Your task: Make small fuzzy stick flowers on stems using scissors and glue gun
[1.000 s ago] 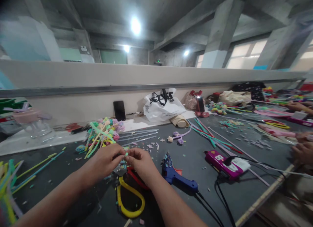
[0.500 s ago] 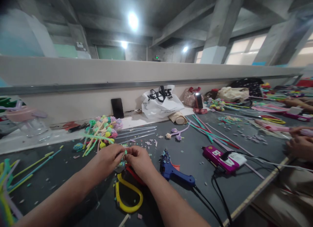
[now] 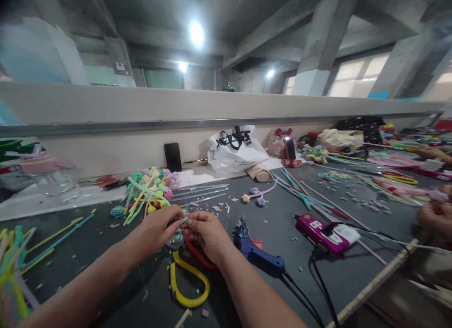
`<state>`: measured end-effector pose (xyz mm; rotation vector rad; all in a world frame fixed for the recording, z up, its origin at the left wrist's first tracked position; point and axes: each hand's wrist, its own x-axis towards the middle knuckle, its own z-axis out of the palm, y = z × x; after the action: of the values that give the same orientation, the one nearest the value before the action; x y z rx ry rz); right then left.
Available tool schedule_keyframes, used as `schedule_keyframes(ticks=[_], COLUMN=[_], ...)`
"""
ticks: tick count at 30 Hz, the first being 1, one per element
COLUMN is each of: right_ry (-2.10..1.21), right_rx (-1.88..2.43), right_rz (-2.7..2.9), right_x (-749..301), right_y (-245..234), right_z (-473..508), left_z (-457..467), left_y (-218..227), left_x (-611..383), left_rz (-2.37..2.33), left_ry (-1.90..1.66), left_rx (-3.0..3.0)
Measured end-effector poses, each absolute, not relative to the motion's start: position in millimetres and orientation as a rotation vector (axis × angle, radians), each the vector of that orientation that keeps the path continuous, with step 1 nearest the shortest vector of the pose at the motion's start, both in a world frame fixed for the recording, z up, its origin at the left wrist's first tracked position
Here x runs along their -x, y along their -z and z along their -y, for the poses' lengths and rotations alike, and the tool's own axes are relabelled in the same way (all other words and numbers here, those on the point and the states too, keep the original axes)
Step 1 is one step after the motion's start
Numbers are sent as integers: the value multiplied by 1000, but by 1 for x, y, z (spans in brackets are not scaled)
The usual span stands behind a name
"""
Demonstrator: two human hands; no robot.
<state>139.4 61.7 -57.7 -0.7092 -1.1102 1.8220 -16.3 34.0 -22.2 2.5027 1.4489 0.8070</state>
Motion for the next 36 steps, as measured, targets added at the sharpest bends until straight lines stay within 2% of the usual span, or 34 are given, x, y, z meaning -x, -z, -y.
schedule_keyframes(ticks=[5, 16, 28, 36], right_ry=[-1877, -1721, -2083, -1903], right_rx=[731, 896, 764, 911], right_rz=[1127, 1331, 1360, 1466], right_x=[-142, -142, -148, -137], right_y=[58, 60, 50, 52], right_z=[-62, -63, -59, -56], left_z=[-35, -33, -40, -40], left_y=[23, 26, 25, 27], left_x=[18, 21, 28, 25], left_rz=[-1430, -1296, -1261, -1316], left_ry=[-791, -770, -716, -515], left_rx=[-2498, -2599, -2622, -2735])
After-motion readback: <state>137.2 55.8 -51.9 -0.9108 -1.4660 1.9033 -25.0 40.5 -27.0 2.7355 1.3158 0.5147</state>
